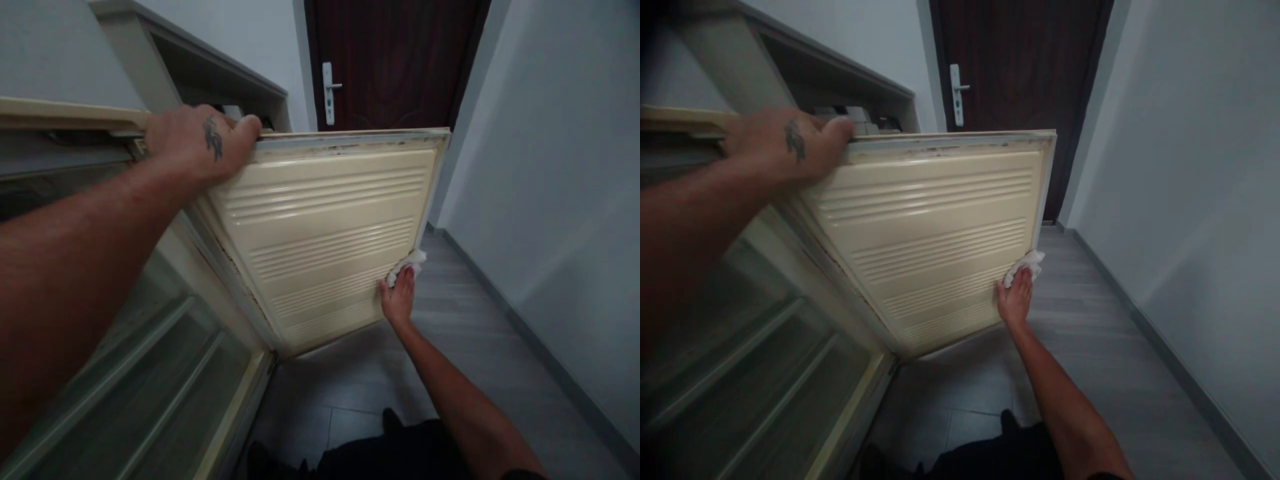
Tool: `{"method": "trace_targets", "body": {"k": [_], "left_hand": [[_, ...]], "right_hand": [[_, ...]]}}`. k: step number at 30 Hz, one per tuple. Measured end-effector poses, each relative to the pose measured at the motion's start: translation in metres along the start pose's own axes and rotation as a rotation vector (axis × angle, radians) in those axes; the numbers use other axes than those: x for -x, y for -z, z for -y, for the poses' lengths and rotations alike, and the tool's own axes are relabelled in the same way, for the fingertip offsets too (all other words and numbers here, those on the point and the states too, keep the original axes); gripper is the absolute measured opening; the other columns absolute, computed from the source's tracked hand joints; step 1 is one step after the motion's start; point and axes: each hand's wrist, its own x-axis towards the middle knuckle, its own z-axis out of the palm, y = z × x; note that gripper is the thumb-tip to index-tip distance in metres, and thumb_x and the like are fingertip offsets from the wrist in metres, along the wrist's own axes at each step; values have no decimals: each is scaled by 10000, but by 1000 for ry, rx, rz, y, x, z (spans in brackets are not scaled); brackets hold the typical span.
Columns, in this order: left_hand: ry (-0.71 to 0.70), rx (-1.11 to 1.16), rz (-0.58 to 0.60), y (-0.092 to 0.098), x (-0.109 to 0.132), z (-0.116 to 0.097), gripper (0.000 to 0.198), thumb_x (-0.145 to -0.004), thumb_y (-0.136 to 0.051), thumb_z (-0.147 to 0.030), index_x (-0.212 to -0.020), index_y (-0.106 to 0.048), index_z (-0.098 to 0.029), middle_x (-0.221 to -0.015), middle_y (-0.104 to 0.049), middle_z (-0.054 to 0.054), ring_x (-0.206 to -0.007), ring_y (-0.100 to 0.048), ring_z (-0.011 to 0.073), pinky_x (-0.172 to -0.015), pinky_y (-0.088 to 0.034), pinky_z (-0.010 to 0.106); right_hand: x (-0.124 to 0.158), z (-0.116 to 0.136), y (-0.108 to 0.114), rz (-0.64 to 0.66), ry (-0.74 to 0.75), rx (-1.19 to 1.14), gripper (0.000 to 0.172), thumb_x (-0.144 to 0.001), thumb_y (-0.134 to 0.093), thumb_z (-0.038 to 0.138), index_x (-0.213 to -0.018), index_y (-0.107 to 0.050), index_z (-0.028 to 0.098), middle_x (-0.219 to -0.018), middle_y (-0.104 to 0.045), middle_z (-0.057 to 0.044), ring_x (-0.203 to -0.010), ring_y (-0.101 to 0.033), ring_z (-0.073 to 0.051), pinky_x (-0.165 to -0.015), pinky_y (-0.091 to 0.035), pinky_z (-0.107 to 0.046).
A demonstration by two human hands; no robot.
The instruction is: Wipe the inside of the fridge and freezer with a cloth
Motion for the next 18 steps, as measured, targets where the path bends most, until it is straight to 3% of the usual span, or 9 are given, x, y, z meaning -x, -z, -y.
{"method": "trace_targets", "body": {"k": [2,4,8,10,12,14,16,18], "left_hand": [[-23,2,-37,0,2,2,947,-917,-87,-763,-1335,-614,-97,-1362,-608,201,-1329,-491,514,-1007,-411,706],[-54,12,-54,0,3,3,905,-918,-99,-766,-1350,-617,-163,-1353,-623,149,-1339,-480,521,-1001,-396,719],[-124,39,-74,0,9,8,848,-947,-134,-705,-1315,-642,-135,-1344,-643,110,-1351,-471,521,-1016,-387,717],[-144,36,-106,-2,16,14,861,-947,-107,-707,-1323,-629,-135,-1383,-636,103,-1359,-490,485,-1057,-411,676],[-177,13,-152,-5,26,22,891,-941,-51,-712,-1344,-601,-140,-1420,-615,113,-1344,-519,447,-1072,-436,640],[-238,-13,-193,-9,36,30,847,-954,-45,-682,-1382,-560,-163,-1439,-597,108,-1333,-535,407,-1079,-441,614],[-297,-20,-215,-11,44,35,757,-981,-92,-629,-1424,-514,-184,-1453,-579,103,-1348,-524,402,-1097,-434,613],[-332,-16,-230,-12,47,38,709,-995,-141,-594,-1452,-480,-172,-1454,-570,116,-1365,-503,439,-1111,-423,648]], "right_hand": [[16,19,-9,68,66,-33,808,-1016,-381,578,-1596,-238,34,-1649,-174,-317,-1569,-142,-380,-1194,-280,-651],[39,53,-21,162,154,-73,831,-994,-437,583,-1591,-262,32,-1655,-159,-313,-1573,-89,-403,-1190,-275,-664],[78,129,-42,413,520,-172,794,-943,-553,606,-1576,-387,157,-1621,-357,-207,-1517,-299,-376,-1220,-270,-602],[84,152,-49,508,730,-216,686,-968,-525,602,-1560,-432,269,-1562,-487,-112,-1444,-440,-307,-1212,-327,-509],[78,157,-53,590,841,-217,540,-1002,-475,581,-1480,-539,339,-1409,-643,-58,-1305,-584,-254,-1125,-437,-431],[66,146,-54,656,835,-171,450,-1011,-461,571,-1337,-672,343,-1253,-732,-58,-1181,-662,-247,-1039,-497,-410],[54,124,-52,659,737,-124,461,-992,-486,590,-1265,-721,304,-1234,-735,-97,-1186,-657,-277,-1055,-486,-442],[44,99,-49,583,579,-116,588,-961,-505,633,-1369,-654,236,-1362,-657,-156,-1313,-568,-326,-1128,-423,-497]]}}
